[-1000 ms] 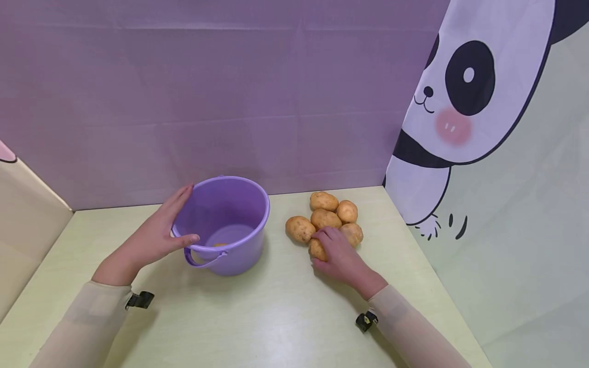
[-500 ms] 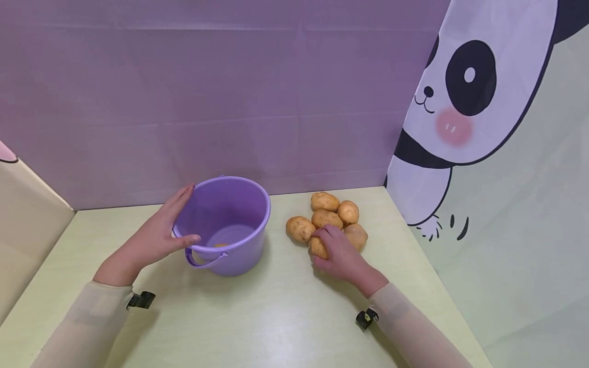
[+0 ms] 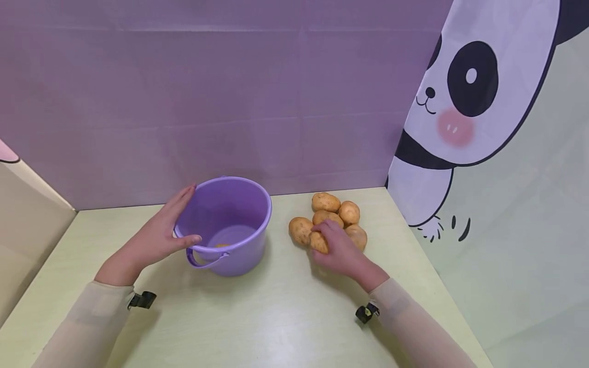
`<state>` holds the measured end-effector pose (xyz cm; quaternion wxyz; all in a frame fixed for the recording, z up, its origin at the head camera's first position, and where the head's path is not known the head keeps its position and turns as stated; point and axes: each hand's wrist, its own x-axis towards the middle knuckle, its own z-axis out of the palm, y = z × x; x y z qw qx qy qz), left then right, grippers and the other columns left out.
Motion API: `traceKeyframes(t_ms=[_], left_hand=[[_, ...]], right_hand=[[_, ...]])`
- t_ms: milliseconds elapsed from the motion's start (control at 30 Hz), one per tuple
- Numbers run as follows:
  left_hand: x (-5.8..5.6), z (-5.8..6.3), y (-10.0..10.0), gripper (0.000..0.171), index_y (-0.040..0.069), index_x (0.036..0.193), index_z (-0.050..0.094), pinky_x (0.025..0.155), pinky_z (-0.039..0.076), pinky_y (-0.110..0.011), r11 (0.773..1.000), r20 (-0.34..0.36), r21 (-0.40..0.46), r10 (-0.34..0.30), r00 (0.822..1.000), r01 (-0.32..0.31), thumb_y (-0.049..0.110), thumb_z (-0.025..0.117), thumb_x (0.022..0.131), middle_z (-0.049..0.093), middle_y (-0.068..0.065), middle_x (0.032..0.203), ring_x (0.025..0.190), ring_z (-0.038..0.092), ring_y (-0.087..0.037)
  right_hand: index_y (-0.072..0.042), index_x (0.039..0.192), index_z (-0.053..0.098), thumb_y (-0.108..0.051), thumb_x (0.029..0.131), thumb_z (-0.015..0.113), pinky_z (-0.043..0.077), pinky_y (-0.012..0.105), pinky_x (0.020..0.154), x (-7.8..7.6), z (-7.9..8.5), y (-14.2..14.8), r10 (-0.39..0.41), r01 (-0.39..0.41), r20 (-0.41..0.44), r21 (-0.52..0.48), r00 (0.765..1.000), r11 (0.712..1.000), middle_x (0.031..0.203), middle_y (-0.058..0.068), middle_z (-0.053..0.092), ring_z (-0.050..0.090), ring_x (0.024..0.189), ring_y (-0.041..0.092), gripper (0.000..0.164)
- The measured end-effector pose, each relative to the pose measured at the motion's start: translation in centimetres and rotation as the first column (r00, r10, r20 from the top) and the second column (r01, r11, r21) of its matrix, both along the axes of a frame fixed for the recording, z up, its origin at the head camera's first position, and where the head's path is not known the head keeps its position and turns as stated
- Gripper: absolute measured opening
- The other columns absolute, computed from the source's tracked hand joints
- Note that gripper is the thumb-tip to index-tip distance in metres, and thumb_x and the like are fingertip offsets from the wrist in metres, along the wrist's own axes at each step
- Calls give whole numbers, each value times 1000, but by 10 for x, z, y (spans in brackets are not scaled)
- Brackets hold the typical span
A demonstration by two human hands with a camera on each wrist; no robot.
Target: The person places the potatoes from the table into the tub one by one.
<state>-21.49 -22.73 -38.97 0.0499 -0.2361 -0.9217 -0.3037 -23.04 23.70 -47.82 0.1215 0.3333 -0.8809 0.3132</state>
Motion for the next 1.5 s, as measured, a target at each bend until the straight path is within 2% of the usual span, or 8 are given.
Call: traceKeyframes(t_ms=[33, 167, 467, 700, 900, 1300, 1500], left_hand=[[0, 0, 0, 119, 3, 177, 15, 126, 28, -75, 1000, 0, -1, 1, 1000, -1, 47, 87, 93, 14, -20, 184, 167, 18, -47], [1, -1, 0, 119, 3, 177, 15, 126, 28, -76, 1000, -6, 4, 1, 1000, -1, 47, 86, 92, 14, -20, 184, 167, 19, -48], [3, -3, 1, 120, 3, 177, 15, 126, 27, -76, 1000, -10, 8, -1, 1000, 1, 47, 86, 91, 13, -18, 184, 166, 19, -48], [6, -1, 2, 122, 4, 177, 14, 126, 27, -76, 1000, -1, 3, 3, 1000, -3, 53, 85, 91, 11, -16, 185, 167, 18, -48], [6, -2, 2, 120, 3, 177, 15, 126, 27, -75, 1000, -5, 7, 2, 1000, -2, 48, 86, 91, 12, -18, 184, 167, 18, -48], [8, -3, 1, 122, 5, 177, 14, 126, 28, -76, 1000, -3, 6, 15, 1000, -15, 52, 87, 91, 11, -15, 185, 167, 18, -47], [11, -3, 2, 121, 4, 177, 14, 126, 27, -76, 1000, 5, 13, 14, 1000, -15, 50, 86, 91, 11, -16, 185, 167, 17, -47]], right_hand=[[-1, 129, 66, -9, 84, 81, 55, 54, 103, 1, 4, -1, -9, 9, 20, 8, 1000, 1000, 127, 11, 64, 58, 122, 31, 47], [-2, 130, 65, -9, 86, 81, 54, 53, 107, -2, 11, -3, -7, 7, 48, 8, 999, 1000, 132, 13, 62, 56, 127, 31, 47], [-3, 130, 65, -11, 88, 81, 51, 51, 109, -7, 27, -11, 35, -34, 31, -30, 999, 999, 129, 10, 66, 59, 124, 29, 45], [-3, 133, 66, -12, 91, 79, 56, 45, 97, -11, 45, -16, 49, -44, 65, -72, 997, 996, 127, 9, 65, 60, 115, 24, 45], [-8, 133, 66, -13, 91, 78, 57, 42, 93, -15, 58, -21, 66, -55, 107, -103, 992, 993, 130, 4, 64, 60, 114, 21, 43], [-9, 136, 66, -14, 93, 76, 61, 38, 78, -25, 79, -36, 51, -20, 187, -165, 981, 986, 128, 5, 64, 63, 101, 25, 45], [-7, 135, 67, -15, 93, 76, 59, 39, 77, -27, 87, -41, 47, -15, 177, -175, 983, 984, 127, 8, 65, 63, 101, 26, 43]])
